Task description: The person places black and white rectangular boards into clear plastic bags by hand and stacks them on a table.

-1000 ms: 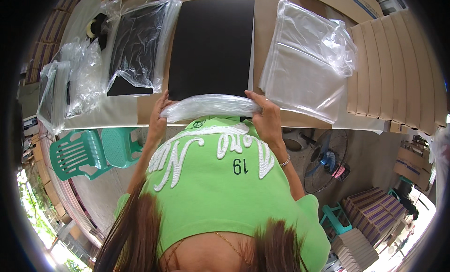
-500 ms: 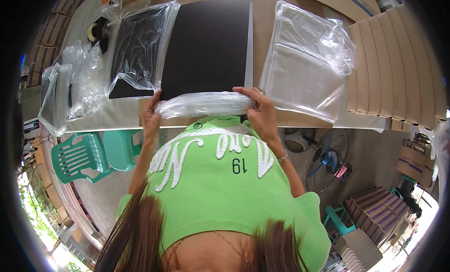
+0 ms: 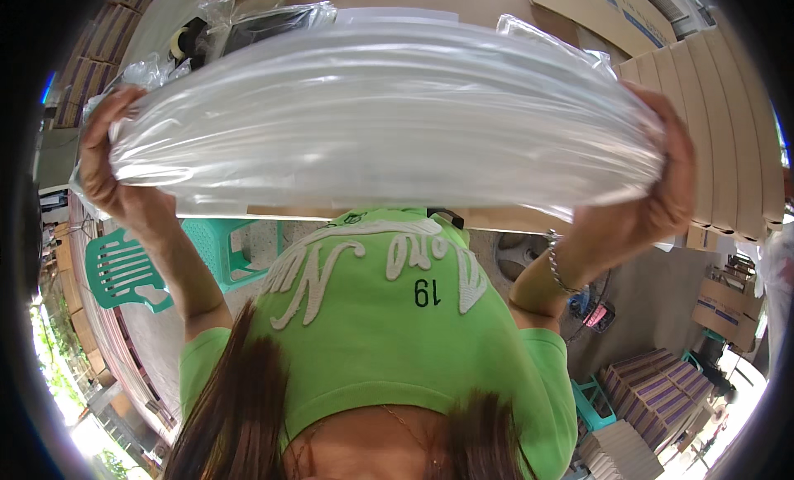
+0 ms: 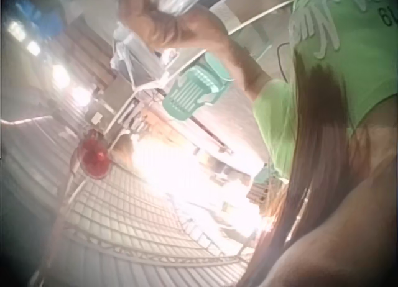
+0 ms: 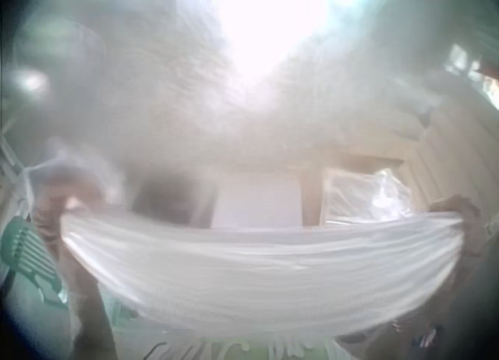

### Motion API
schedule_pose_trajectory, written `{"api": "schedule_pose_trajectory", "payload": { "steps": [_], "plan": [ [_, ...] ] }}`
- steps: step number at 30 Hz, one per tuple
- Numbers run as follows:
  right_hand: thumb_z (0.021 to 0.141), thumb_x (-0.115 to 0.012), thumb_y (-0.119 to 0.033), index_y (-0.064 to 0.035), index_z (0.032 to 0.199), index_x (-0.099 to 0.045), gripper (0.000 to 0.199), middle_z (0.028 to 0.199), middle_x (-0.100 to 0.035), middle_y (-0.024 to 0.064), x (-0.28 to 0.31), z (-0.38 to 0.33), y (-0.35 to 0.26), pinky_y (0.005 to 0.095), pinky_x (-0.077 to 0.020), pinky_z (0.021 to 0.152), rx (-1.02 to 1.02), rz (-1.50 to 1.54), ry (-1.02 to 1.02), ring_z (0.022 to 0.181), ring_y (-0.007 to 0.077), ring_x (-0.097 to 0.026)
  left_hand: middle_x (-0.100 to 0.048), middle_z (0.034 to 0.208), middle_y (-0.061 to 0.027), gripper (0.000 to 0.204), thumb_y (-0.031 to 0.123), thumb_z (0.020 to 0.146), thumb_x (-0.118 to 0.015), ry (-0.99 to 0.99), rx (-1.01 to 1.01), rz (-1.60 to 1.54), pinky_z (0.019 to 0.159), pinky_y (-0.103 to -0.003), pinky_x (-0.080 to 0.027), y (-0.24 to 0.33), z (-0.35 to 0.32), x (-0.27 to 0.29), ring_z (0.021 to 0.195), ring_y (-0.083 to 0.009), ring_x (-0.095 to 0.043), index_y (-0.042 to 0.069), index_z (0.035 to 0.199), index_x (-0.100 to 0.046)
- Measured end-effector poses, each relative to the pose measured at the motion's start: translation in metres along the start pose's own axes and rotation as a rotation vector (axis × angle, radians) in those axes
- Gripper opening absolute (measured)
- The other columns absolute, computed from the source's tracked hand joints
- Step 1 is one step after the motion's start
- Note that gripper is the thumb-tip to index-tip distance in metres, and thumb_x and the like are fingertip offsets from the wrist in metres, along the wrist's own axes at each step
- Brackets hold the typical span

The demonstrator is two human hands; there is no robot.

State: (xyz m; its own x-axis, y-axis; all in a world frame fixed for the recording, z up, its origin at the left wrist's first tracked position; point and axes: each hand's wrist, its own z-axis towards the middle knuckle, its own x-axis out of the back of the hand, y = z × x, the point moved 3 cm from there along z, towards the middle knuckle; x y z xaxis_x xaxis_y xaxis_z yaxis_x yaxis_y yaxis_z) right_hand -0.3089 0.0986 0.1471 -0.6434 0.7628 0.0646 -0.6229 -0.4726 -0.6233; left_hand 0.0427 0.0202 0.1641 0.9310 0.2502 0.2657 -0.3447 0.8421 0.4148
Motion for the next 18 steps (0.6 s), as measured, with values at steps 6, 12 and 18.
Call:
{"api": "schedule_pose_trajectory", "payload": {
  "steps": [6, 12, 18],
  "plan": [
    [0.072, -0.056, -0.009, 0.0056, 0.093, -0.062, 0.026, 0.083, -0.065, 0.0125, 0.016, 0.004, -0.019, 0.0258, -0.0504, 0.069, -0.109, 0.1, -0.024, 0.072, 0.015, -0.062, -0.066, 0.095, -0.0114, 0.026, 0.018, 0.074, -0.063, -0.072, 0.125, 0.013, 0.077, -0.027, -0.047, 0.033, 0.008, 0.015, 0.083, -0.016, -0.061, -0.001, 0.091, -0.063],
    [0.071, -0.061, -0.026, 0.0045, 0.073, -0.059, 0.031, 0.062, -0.053, 0.0045, 0.025, -0.021, -0.021, 0.0191, -0.0375, 0.056, -0.317, 0.149, -0.261, 0.056, 0.0098, -0.052, -0.052, 0.07, -0.0038, 0.057, 0.059, 0.066, -0.072, -0.179, 0.41, -0.489, 0.056, -0.023, -0.041, 0.026, -0.026, 0.004, 0.064, -0.0144, -0.051, 0.004, 0.08, -0.062],
    [0.062, -0.084, -0.016, 0.0071, 0.085, -0.069, 0.037, 0.055, -0.055, 0.0059, 0.05, -0.012, -0.005, 0.0236, -0.0418, 0.045, -0.231, 0.665, -0.935, 0.045, 0.0074, -0.047, -0.054, 0.079, -0.0034, 0.014, 0.028, 0.076, -0.072, -0.396, 0.368, -0.901, 0.063, -0.024, -0.039, 0.043, -0.041, 0.032, 0.071, -0.0164, -0.048, 0.016, 0.08, -0.068]
  ]
}}
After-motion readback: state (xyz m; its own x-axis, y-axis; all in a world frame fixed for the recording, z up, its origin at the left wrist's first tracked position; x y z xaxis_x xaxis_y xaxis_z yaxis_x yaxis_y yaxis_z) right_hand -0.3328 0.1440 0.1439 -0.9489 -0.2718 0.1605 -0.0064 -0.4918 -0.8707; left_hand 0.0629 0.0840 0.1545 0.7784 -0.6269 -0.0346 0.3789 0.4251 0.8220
